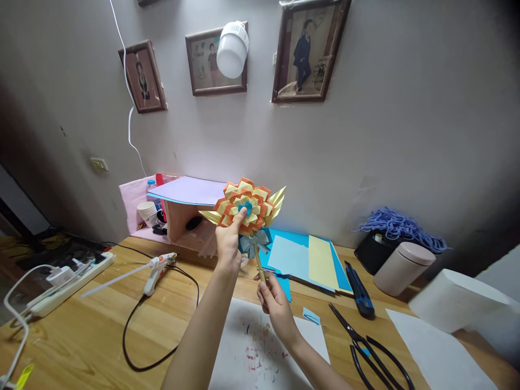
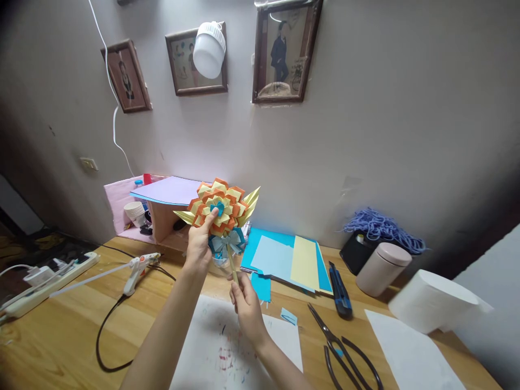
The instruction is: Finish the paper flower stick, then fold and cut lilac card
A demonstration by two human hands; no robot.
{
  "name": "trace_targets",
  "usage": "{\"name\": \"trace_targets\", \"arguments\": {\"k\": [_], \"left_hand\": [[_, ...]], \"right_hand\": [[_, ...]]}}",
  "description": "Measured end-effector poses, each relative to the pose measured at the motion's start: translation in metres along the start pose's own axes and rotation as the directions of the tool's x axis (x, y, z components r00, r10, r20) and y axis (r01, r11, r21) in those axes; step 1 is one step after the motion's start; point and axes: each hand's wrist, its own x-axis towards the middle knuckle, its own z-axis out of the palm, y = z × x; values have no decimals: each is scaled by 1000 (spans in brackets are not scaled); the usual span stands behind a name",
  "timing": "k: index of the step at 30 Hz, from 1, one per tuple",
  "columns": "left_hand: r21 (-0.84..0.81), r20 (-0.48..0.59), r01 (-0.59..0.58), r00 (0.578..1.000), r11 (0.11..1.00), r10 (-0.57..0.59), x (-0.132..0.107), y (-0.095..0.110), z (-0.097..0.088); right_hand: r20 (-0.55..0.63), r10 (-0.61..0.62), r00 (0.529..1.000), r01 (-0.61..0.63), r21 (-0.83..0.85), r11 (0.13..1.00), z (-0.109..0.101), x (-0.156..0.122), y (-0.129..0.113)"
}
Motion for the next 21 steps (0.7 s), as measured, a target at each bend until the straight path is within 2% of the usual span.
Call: {"name": "trace_targets", "arguments": {"k": [5,13,21], "left_hand": [[-21,-35,5,999,1000,-6,0,2,0],[-20,-27,-17,999,1000,16,-1,-1,0],[72,100,-135,987,988,128,-2,-5,-2]], "right_hand": [[-18,-21,1000,21,-1,1000,0,0,0],[-19,-17,1000,17,20,1000,1,0,1],[-21,-5,1000,5,16,1000,-1,1,2]]}}
